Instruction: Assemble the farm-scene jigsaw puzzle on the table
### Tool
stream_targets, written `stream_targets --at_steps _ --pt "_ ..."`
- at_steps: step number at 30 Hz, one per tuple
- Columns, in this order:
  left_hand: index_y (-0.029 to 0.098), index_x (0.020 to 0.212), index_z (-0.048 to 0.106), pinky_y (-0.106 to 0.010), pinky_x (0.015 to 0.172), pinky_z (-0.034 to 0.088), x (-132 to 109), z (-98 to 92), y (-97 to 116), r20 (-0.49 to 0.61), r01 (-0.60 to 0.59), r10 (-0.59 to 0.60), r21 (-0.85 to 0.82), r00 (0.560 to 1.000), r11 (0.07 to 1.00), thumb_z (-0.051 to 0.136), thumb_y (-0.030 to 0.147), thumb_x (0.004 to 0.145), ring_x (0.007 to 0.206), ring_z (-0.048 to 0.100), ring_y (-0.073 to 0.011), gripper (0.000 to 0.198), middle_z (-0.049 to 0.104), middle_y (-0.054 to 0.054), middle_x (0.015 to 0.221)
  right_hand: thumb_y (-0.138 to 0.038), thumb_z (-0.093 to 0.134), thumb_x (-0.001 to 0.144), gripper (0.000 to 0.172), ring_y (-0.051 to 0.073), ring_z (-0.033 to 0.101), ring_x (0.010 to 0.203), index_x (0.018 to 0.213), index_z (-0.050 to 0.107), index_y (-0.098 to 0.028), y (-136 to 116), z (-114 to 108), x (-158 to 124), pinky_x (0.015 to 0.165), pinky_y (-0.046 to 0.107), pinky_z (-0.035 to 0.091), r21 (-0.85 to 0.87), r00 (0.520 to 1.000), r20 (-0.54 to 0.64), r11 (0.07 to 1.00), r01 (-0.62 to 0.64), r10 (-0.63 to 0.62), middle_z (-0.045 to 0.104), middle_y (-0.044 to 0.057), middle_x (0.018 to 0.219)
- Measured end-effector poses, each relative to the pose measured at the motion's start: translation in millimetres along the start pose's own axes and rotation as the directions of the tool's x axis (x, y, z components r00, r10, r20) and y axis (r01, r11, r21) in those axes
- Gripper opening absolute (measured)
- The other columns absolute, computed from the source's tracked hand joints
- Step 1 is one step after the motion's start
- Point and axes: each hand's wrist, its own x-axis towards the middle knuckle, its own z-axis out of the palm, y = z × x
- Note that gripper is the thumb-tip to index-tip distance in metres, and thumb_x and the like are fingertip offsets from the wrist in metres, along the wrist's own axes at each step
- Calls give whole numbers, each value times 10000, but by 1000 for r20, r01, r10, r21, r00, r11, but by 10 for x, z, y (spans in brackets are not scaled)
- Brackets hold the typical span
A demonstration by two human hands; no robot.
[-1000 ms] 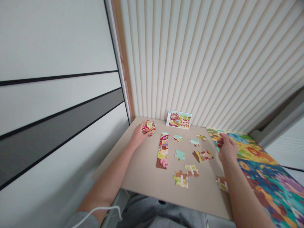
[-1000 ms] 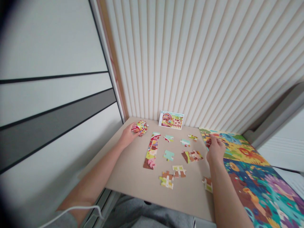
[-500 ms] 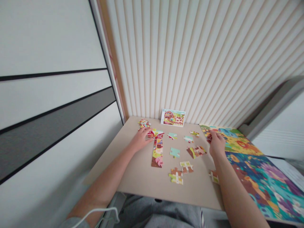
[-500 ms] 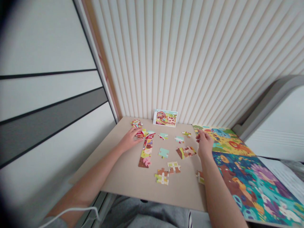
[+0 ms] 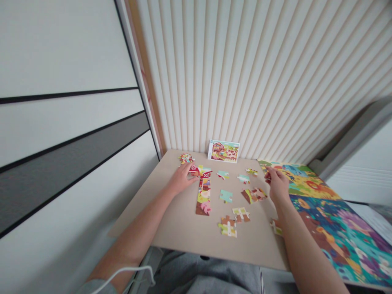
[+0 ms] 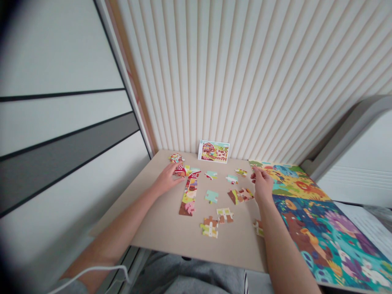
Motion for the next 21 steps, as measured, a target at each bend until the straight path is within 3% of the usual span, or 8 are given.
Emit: stream_targets --at_steps 9,16,21 --pt "240 1453 443 -478 1137 396 0 -31 40 -10 2 -2 5 1000 1000 737 354 844 1316 504 -300 686 543 -126 1402 -507 776 706 354 92 505 526 818 720 -175 -6 15 -31 487 209 389 -39 1000 24 999 14 -13 592 -25 591" --pt "239 1421 496 -441 1104 432 -8 -50 48 -11 2 -2 14 1000 1000 732 394 849 1251 547 -287 638 566 -115 1319 -525 768 694 404 95 515 527 891 739 -173 19 23 -20 481 208 379 -37 999 44 999 8 -6 608 -20 604" --pt "251 1287 627 -433 1066 453 -23 -114 19 125 -56 49 53 991 997 749 473 817 1195 577 -292 534 616 -103 1251 -537 759 714 409 104 519 545 905 745 -176 33 21 -22 488 211 390 -73 998 59 997 21 -16 621 -9 617"
